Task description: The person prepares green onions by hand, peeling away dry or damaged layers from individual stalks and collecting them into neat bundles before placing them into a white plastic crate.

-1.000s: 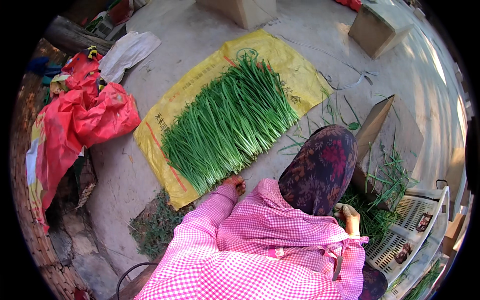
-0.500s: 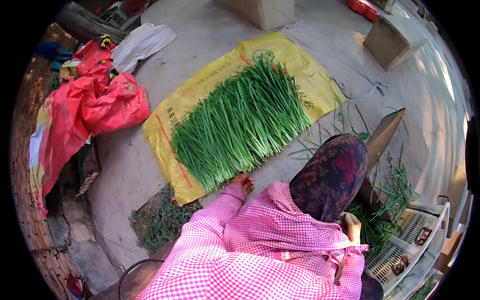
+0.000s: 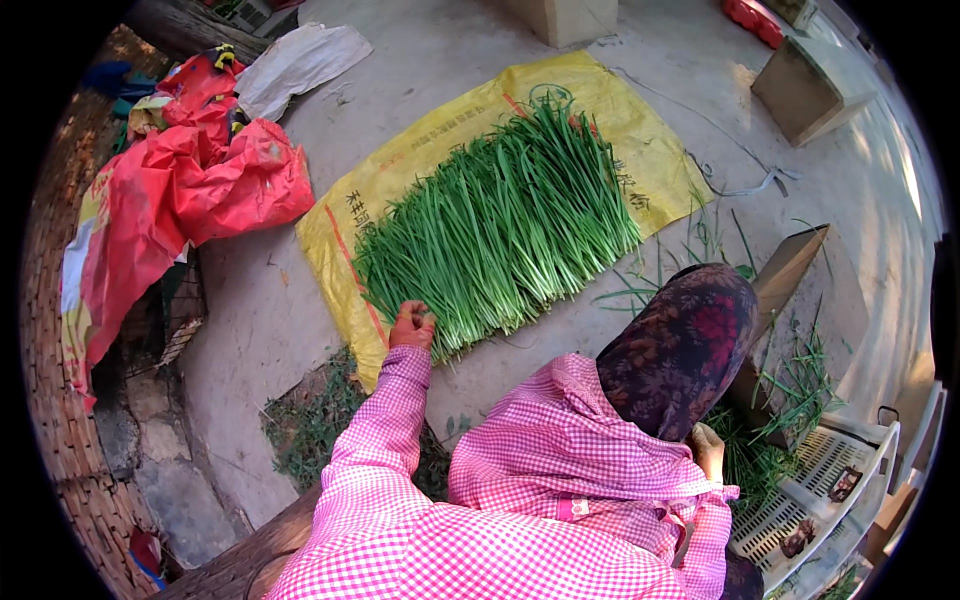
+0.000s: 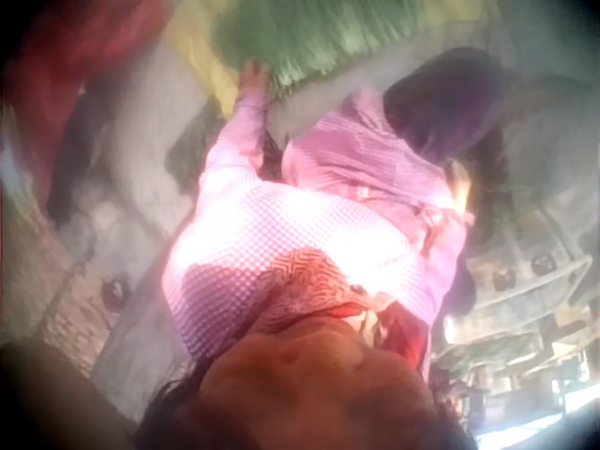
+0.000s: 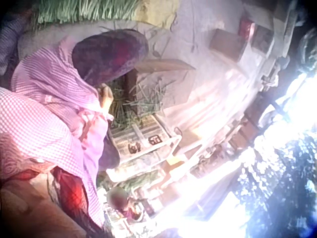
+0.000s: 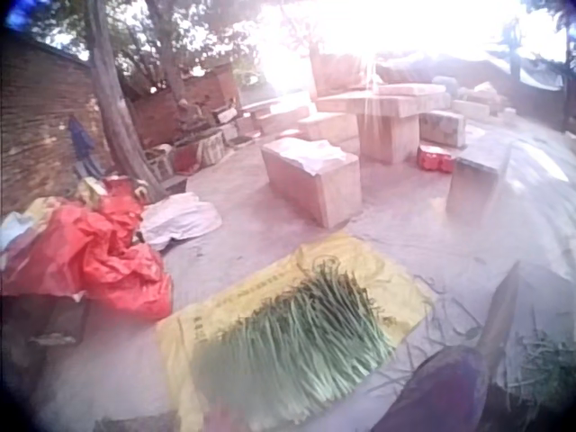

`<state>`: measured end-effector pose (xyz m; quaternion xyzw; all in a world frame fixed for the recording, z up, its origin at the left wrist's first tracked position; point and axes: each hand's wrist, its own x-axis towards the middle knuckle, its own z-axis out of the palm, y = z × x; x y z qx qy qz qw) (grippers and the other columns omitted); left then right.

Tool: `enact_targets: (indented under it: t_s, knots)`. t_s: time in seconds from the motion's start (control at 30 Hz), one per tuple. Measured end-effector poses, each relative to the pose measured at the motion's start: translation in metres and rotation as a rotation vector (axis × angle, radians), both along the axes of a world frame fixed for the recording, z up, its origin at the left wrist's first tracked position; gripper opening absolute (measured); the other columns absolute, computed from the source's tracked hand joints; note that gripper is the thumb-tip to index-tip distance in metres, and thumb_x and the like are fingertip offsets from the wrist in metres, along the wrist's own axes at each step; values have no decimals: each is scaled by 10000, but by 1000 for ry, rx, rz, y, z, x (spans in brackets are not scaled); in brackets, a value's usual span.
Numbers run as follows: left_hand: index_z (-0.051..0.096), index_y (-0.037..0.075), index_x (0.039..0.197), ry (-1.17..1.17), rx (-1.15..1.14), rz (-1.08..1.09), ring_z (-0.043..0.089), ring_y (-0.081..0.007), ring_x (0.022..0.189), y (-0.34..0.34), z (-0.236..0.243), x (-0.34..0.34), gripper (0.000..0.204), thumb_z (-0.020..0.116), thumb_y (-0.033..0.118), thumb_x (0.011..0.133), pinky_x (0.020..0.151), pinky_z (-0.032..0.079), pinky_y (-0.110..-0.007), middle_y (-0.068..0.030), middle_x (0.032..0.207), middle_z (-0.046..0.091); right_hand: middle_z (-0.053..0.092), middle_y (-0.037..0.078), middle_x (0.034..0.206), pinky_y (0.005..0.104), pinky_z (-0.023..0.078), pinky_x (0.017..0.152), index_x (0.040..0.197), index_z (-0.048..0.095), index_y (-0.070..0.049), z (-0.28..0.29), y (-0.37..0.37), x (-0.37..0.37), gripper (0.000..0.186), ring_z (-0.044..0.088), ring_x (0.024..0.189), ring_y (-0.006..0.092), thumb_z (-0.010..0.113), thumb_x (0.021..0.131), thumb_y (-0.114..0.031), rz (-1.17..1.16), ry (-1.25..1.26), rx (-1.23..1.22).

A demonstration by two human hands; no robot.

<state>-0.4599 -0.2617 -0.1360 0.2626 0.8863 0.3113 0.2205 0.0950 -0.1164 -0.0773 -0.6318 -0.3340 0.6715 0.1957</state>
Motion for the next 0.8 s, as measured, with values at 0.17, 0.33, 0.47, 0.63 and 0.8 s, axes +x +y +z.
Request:
enact_targets:
  t_s: [0.17,0.33,0.47,0.63,0.8]
  knots:
    - [521,189,1219,297,-552,-433,495,-285,1098,61,36,40,532,702,240,723,903,468,-404,-135,1166,453,666,41,861,258,476,684,1036,634,32,0,-2,-6,261,590,705,121,537,936,-188,-34,33,-15]
    - [502,211,1252,218,-602,-250,450,-338,1159,49,14,43,625,737,217,673,967,438,-401,-138,1219,420,667,50,862,262,476,674,1039,628,43,5,-5,-5,272,588,699,125,535,936,-191,-52,-3,-13]
    - [522,188,1180,140,-559,-113,476,-342,1092,25,5,28,628,763,157,601,942,448,-392,-157,1138,428,660,54,833,264,479,676,1020,631,44,9,-6,-8,258,586,695,126,543,932,-182,-68,7,-41]
    - [523,159,1058,133,-531,-53,531,-331,1022,7,-13,10,528,727,95,575,913,468,-385,-156,1093,451,656,57,817,265,478,672,1010,630,48,4,-7,-8,246,585,686,129,541,933,-168,-78,26,-45]
    - [520,192,1144,97,-646,-127,539,-370,1041,27,-19,9,631,765,192,562,912,473,-394,-193,1113,446,666,61,889,266,483,692,1040,639,37,14,1,-3,261,596,718,138,546,929,-180,4,-9,31]
